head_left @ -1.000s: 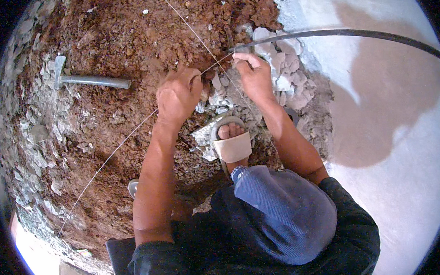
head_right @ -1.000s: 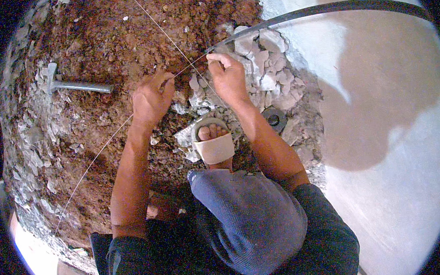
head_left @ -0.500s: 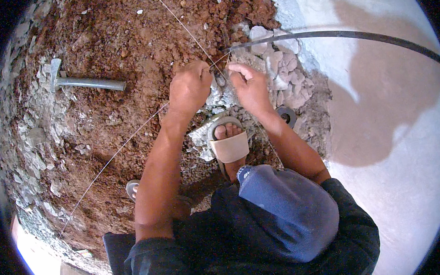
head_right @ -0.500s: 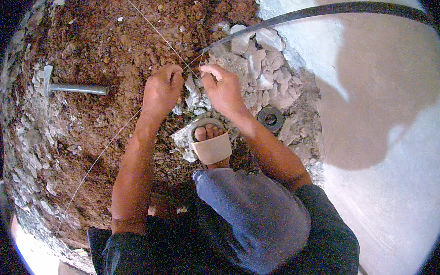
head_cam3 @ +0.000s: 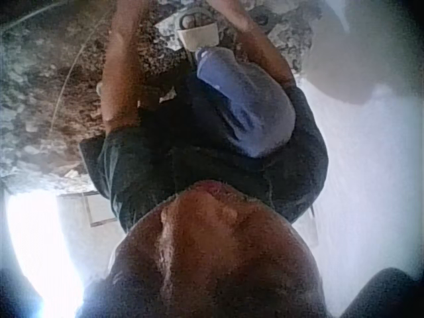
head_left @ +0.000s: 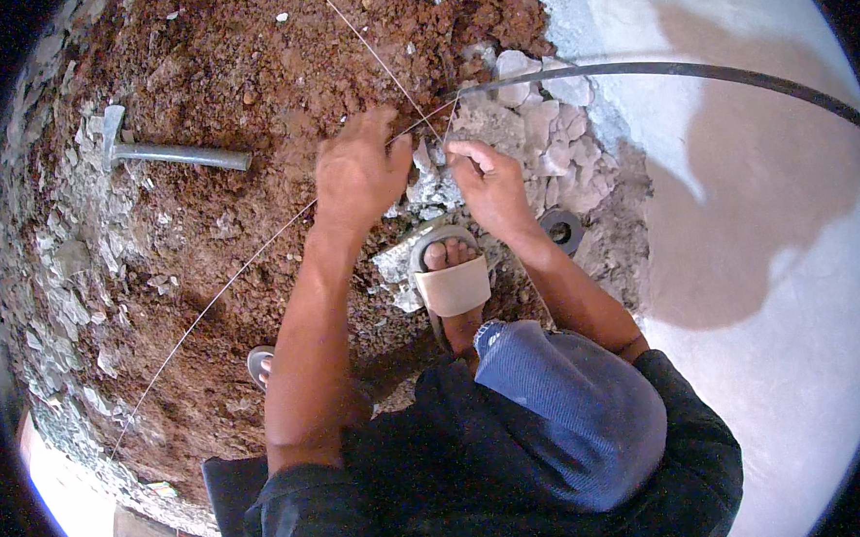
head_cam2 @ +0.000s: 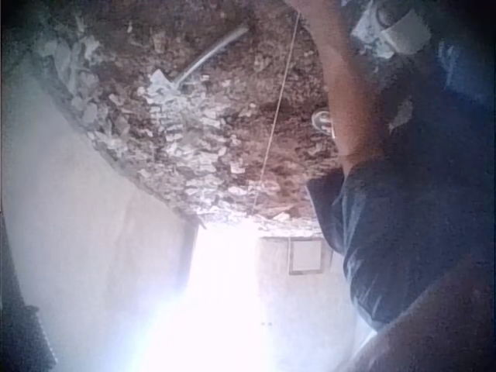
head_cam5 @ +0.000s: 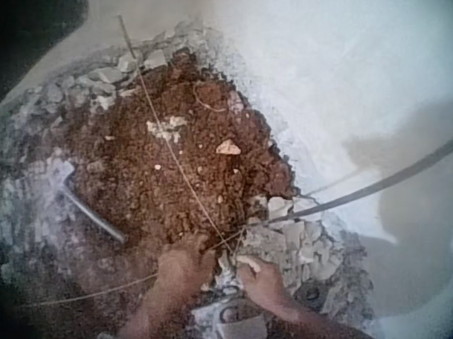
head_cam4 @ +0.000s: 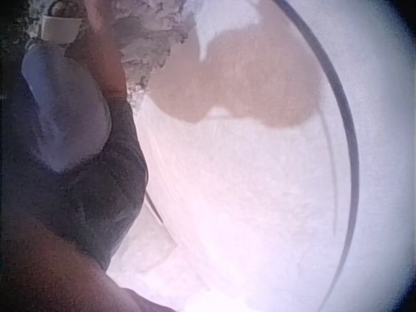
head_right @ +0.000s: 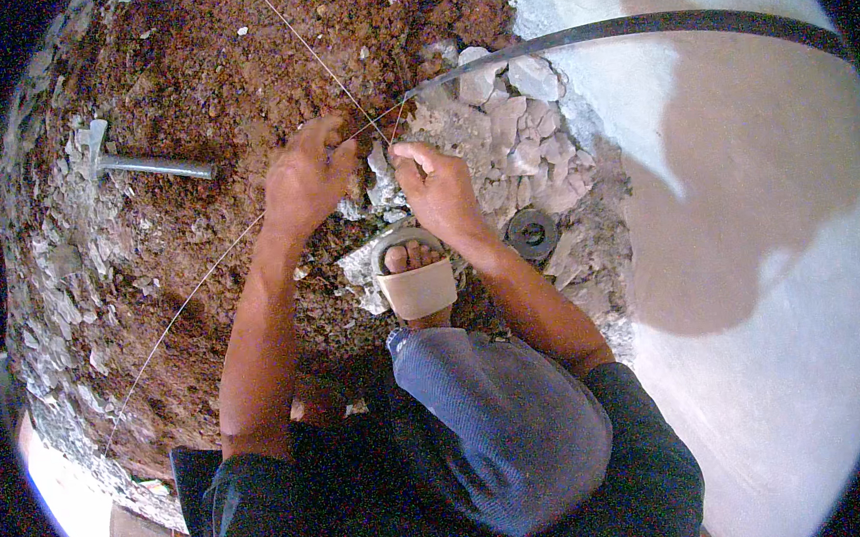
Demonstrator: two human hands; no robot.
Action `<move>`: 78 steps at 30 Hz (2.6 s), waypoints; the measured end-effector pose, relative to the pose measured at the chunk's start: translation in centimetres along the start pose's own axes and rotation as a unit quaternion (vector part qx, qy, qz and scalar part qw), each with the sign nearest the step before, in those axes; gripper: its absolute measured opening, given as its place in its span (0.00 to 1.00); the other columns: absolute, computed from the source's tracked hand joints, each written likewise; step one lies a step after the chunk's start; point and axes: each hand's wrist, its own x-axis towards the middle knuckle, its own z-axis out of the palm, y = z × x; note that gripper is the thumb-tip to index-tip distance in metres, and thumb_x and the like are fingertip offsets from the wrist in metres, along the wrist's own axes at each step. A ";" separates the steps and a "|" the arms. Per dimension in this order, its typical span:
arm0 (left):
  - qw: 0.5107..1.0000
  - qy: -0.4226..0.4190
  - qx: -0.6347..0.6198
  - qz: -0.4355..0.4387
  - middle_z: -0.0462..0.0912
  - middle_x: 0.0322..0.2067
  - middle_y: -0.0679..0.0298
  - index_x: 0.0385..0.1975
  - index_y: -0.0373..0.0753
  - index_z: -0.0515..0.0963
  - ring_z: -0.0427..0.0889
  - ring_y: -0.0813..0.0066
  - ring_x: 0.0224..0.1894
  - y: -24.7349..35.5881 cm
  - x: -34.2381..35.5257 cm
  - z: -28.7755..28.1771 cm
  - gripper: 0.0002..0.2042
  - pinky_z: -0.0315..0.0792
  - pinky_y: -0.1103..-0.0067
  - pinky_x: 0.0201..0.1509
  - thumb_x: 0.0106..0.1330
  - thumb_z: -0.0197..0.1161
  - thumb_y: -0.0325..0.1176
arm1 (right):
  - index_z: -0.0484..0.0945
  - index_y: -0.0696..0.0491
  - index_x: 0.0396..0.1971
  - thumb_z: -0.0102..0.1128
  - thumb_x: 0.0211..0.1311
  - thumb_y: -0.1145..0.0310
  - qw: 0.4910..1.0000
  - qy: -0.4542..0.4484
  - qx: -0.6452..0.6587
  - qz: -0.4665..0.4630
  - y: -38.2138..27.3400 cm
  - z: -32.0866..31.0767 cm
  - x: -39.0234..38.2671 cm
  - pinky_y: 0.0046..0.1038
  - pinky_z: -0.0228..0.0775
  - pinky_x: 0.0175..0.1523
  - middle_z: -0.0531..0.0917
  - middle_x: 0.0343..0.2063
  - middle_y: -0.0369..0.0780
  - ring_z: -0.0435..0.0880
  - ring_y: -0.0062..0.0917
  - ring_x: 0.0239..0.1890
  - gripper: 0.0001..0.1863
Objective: The person walks through a room under renovation, uses a hammer to tap a tile, and then sets up a string line across the floor to guide tile placement. The person adjusts the string line and hammers a nail to secure it.
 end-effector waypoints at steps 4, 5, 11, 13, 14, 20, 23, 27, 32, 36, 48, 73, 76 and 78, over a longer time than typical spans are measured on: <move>0.997 -0.064 0.038 -0.024 0.81 0.39 0.54 0.38 0.41 0.77 0.79 0.53 0.42 -1.5 -1.0 -2.0 0.12 0.70 0.61 0.45 0.58 0.60 0.40 | 0.80 0.58 0.40 0.52 0.61 0.72 1.000 0.003 0.013 0.013 0.0 0.2 0.0 0.27 0.74 0.44 0.85 0.36 0.47 0.85 0.30 0.38 0.11; 0.997 -0.072 0.023 -0.020 0.81 0.38 0.54 0.37 0.41 0.77 0.79 0.53 0.40 -1.6 -1.1 -2.0 0.12 0.69 0.60 0.44 0.58 0.60 0.40 | 0.80 0.59 0.40 0.52 0.61 0.72 1.000 0.002 0.011 0.016 -0.1 0.2 0.0 0.27 0.74 0.43 0.85 0.36 0.47 0.85 0.29 0.37 0.11; 0.990 -0.117 -0.036 -0.071 0.81 0.35 0.55 0.35 0.39 0.78 0.81 0.53 0.38 -1.3 -1.1 -1.8 0.13 0.70 0.61 0.45 0.58 0.61 0.41 | 0.80 0.58 0.41 0.52 0.61 0.72 0.999 -0.002 0.023 0.027 -0.4 0.1 0.0 0.25 0.74 0.40 0.85 0.33 0.45 0.83 0.23 0.34 0.11; 1.000 -0.006 0.015 -0.018 0.82 0.34 0.53 0.34 0.39 0.79 0.81 0.52 0.38 -1.5 -1.2 -1.7 0.12 0.70 0.63 0.47 0.58 0.60 0.42 | 0.80 0.57 0.41 0.52 0.61 0.73 1.000 0.000 0.014 0.008 -0.3 0.1 -0.1 0.25 0.73 0.39 0.85 0.33 0.45 0.83 0.22 0.32 0.12; 0.997 0.059 0.041 0.014 0.82 0.34 0.52 0.34 0.39 0.80 0.81 0.52 0.38 -1.7 -1.2 -1.5 0.12 0.71 0.64 0.47 0.58 0.60 0.42 | 0.80 0.57 0.41 0.52 0.61 0.73 1.000 -0.001 0.011 -0.003 -0.3 0.1 -0.1 0.24 0.73 0.38 0.85 0.32 0.45 0.82 0.22 0.31 0.12; 0.970 -0.102 -0.140 -0.169 0.82 0.33 0.49 0.36 0.39 0.81 0.81 0.50 0.41 -2.1 1.2 -1.2 0.17 0.74 0.65 0.46 0.60 0.59 0.48 | 0.80 0.57 0.41 0.52 0.61 0.73 1.000 0.000 -0.016 -0.008 -0.1 0.1 0.0 0.24 0.71 0.34 0.84 0.30 0.44 0.80 0.20 0.28 0.11; 0.970 -0.133 -0.076 -0.188 0.83 0.31 0.49 0.36 0.39 0.81 0.82 0.51 0.41 -1.1 3.5 -0.3 0.21 0.74 0.65 0.45 0.58 0.60 0.53 | 0.80 0.58 0.40 0.52 0.60 0.72 1.000 0.002 0.002 -0.005 -0.2 0.0 -0.1 0.25 0.72 0.37 0.84 0.31 0.45 0.81 0.22 0.30 0.11; 0.971 -0.150 -0.020 -0.185 0.83 0.32 0.49 0.36 0.39 0.82 0.82 0.52 0.40 -0.5 4.3 0.3 0.23 0.74 0.65 0.45 0.57 0.60 0.56 | 0.79 0.60 0.42 0.53 0.63 0.71 1.000 -0.012 0.003 0.016 -0.3 0.0 0.0 0.20 0.68 0.42 0.83 0.32 0.37 0.76 0.16 0.35 0.12; 0.967 -0.137 -0.079 -0.200 0.83 0.31 0.49 0.35 0.39 0.81 0.82 0.51 0.39 -1.6 3.2 -0.4 0.20 0.74 0.65 0.45 0.57 0.61 0.52 | 0.80 0.59 0.42 0.53 0.63 0.71 1.000 0.002 0.002 -0.030 -0.1 0.3 0.2 0.20 0.68 0.37 0.81 0.27 0.34 0.74 0.14 0.30 0.12; 0.964 -0.160 -0.149 -0.150 0.82 0.31 0.50 0.35 0.37 0.81 0.82 0.55 0.37 -2.8 1.6 -1.5 0.17 0.73 0.67 0.45 0.60 0.59 0.46 | 0.79 0.60 0.42 0.53 0.62 0.72 1.000 -0.024 -0.006 0.019 -0.4 0.0 0.1 0.19 0.68 0.35 0.81 0.26 0.34 0.74 0.14 0.29 0.12; 0.970 -0.136 -0.188 -0.077 0.81 0.33 0.50 0.31 0.36 0.78 0.81 0.51 0.38 -3.5 0.1 -0.9 0.09 0.73 0.68 0.45 0.58 0.56 0.33 | 0.80 0.57 0.40 0.53 0.60 0.72 0.999 -0.003 -0.019 -0.025 0.1 0.4 0.2 0.30 0.75 0.40 0.84 0.34 0.49 0.85 0.33 0.34 0.11; 0.979 -0.095 -0.170 -0.060 0.82 0.31 0.49 0.36 0.37 0.79 0.81 0.49 0.36 -1.9 0.6 0.4 0.10 0.74 0.66 0.42 0.58 0.57 0.35 | 0.80 0.56 0.39 0.54 0.60 0.69 0.994 -0.068 -0.077 -0.037 -0.2 0.2 -1.5 0.35 0.75 0.39 0.83 0.32 0.50 0.84 0.42 0.33 0.11; 0.977 -0.110 -0.147 -0.109 0.82 0.32 0.49 0.39 0.38 0.78 0.81 0.50 0.37 -1.7 0.6 -1.2 0.13 0.74 0.66 0.43 0.58 0.58 0.38 | 0.80 0.58 0.40 0.53 0.60 0.71 0.994 -0.077 -0.078 -0.018 -0.1 0.0 -1.6 0.30 0.74 0.40 0.84 0.32 0.48 0.84 0.32 0.33 0.11; 0.975 -0.126 -0.128 -0.131 0.82 0.33 0.49 0.39 0.38 0.78 0.82 0.50 0.38 -1.8 0.7 -1.9 0.15 0.74 0.66 0.44 0.57 0.59 0.40 | 0.79 0.59 0.40 0.53 0.61 0.71 0.994 -0.074 -0.077 -0.024 -0.1 0.0 -1.7 0.27 0.73 0.41 0.84 0.32 0.47 0.84 0.27 0.34 0.11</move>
